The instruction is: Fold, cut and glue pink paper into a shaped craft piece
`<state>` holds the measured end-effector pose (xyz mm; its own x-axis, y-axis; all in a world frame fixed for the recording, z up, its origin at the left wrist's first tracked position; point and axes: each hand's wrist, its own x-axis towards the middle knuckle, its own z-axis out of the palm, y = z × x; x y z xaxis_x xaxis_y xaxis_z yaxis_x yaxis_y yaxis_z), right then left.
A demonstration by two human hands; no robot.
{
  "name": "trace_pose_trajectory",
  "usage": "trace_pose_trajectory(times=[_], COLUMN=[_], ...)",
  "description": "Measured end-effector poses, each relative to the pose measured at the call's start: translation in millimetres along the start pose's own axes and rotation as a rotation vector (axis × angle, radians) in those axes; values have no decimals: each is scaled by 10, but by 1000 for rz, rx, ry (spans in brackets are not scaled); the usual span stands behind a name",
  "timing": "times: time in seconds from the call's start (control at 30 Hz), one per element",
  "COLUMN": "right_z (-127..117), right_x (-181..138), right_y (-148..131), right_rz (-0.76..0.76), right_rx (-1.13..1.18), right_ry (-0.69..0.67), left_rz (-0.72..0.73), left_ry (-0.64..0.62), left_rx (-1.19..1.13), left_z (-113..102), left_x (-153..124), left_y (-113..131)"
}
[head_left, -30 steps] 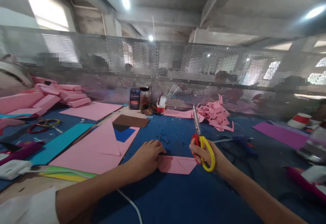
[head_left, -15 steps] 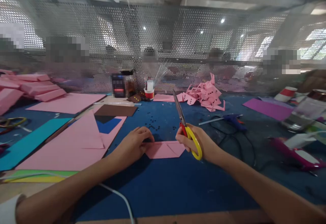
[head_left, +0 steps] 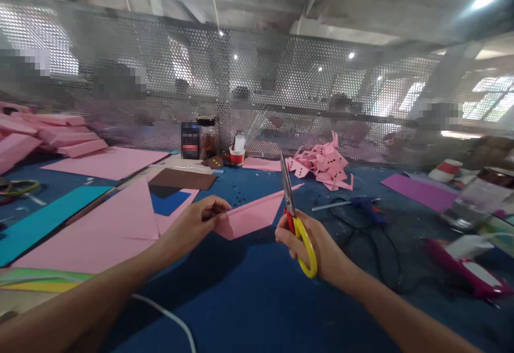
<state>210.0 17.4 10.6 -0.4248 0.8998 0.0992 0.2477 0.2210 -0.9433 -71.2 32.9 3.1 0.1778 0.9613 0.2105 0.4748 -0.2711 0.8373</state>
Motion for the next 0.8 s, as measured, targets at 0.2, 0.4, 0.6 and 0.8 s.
trace_pose_trajectory(times=[0.2,0.4,0.6,0.8], right_z=[71,110,102,128], right_x=[35,67,78,52], right_y=[111,57,75,23], right_rz=[14,-29,-57,-63], right_rx=[23,32,11,-13], right_ry=[174,256,284,274], left_rz=[-119,-122,-149,-180], left_ry=[-33,-65,-110,-144], left_rx=[-179,-213,-324,-458], left_z=[57,172,193,227], left_x=[-48,-122,-145,-165], left_y=[128,163,226,248])
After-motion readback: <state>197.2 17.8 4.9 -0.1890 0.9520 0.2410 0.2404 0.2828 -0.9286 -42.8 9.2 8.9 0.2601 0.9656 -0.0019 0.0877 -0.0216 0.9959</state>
